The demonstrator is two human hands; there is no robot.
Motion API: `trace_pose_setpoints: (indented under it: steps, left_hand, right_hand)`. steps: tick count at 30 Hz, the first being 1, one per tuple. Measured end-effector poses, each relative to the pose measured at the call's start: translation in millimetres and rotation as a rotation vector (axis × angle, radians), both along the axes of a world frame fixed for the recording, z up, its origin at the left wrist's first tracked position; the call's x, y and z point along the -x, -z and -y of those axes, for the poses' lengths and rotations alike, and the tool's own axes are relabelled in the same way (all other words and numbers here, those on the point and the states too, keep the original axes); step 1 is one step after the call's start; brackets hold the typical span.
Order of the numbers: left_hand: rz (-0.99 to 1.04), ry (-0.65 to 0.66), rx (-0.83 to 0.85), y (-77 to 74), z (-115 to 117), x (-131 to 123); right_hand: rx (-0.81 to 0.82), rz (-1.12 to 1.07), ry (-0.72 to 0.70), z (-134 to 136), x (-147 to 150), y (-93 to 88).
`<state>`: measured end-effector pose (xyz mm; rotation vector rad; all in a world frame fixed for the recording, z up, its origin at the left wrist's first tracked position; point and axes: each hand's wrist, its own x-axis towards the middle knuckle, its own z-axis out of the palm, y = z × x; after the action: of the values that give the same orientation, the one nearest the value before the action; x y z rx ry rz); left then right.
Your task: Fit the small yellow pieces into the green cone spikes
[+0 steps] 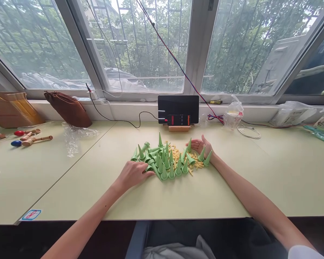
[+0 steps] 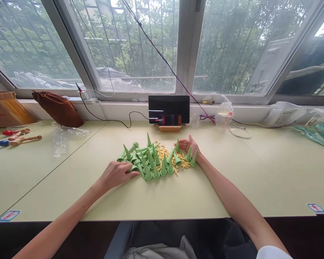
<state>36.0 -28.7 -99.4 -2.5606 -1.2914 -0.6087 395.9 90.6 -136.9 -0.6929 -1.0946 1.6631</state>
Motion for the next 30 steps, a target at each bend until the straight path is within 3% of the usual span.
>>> trace_pose_setpoints:
  steps: [10, 15, 19, 23, 26, 30]
  left_hand:
    - [0.013, 0.006, 0.065, -7.2, -9.7, -16.1]
    - [-0.021, 0.161, 0.009, -22.8, -5.5, -27.0]
    - [-0.073, 0.339, -0.116, -32.1, 8.0, -51.7]
    - [-0.19, 0.451, -0.058, -23.5, 22.3, -87.5]
    - [-0.283, 0.375, -0.002, -10.9, 24.2, -106.7]
    - [-0.354, 0.366, 0.051, -1.6, 19.1, -119.9]
  right_hand:
    - [-0.016, 0.013, -0.004, -0.6, -1.0, 1.3]
    - [-0.01, 0.0, -0.001, -0.5, -0.3, 0.4]
    - [-0.005, 0.0, 0.007, 0.1, 0.4, -0.5]
    - [-0.008, -0.002, 0.006, 0.8, 1.3, -1.7]
    - [-0.008, -0.001, -0.005, 1.1, 1.8, -3.2]
    - [0.003, -0.003, -0.029, 1.1, 0.8, -4.8]
